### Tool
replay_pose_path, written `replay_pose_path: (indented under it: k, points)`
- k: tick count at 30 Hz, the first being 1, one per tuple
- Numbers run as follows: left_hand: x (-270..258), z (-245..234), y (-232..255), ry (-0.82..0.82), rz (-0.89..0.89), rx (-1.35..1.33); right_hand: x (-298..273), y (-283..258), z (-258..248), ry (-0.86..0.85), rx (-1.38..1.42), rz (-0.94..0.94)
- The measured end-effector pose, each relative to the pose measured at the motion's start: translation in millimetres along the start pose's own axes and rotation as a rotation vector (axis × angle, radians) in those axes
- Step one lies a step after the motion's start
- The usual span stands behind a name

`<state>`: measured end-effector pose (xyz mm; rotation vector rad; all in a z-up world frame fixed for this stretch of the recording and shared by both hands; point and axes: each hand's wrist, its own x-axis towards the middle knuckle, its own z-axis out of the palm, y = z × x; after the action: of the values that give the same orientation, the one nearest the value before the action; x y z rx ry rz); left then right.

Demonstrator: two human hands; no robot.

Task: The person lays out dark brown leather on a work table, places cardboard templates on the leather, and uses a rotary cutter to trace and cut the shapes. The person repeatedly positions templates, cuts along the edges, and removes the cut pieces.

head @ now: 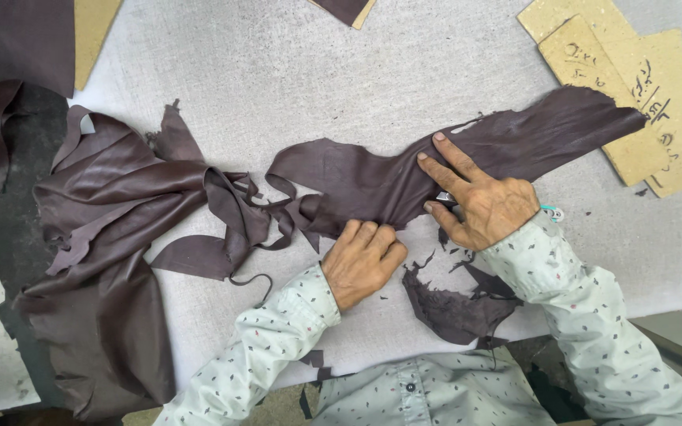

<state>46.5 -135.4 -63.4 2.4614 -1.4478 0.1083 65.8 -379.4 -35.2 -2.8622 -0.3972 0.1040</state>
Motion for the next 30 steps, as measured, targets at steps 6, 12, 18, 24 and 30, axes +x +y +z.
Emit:
replay_pose_path:
  k: [6,12,18,24,30]
  points:
    - [0.4,-5.0,-4.8,0.177,-0.177,-0.238,-25.3,46.5,-7.4,0.376,0.087,0.170]
    - [13.8,2.9,-27.9,0.206,-0.181,-0.141,-46.9,98.2,0.4,0.484,-0.006,0.568]
    - [19.4,18.7,-36.2,0.068,-0.229,-0.047,-45.8,130.0,22.5,0.518,0.146,0.614]
    - [17.5,4.6,-53.4,0.036,-0.393,0.116,-48.4,150.3,-5.2,0.461,0.016,0.530]
    - [24.0,-21.7,-72.7,0.007,-0.764,0.094,-46.3,151.8,-7.4,0.388,0.198,0.528]
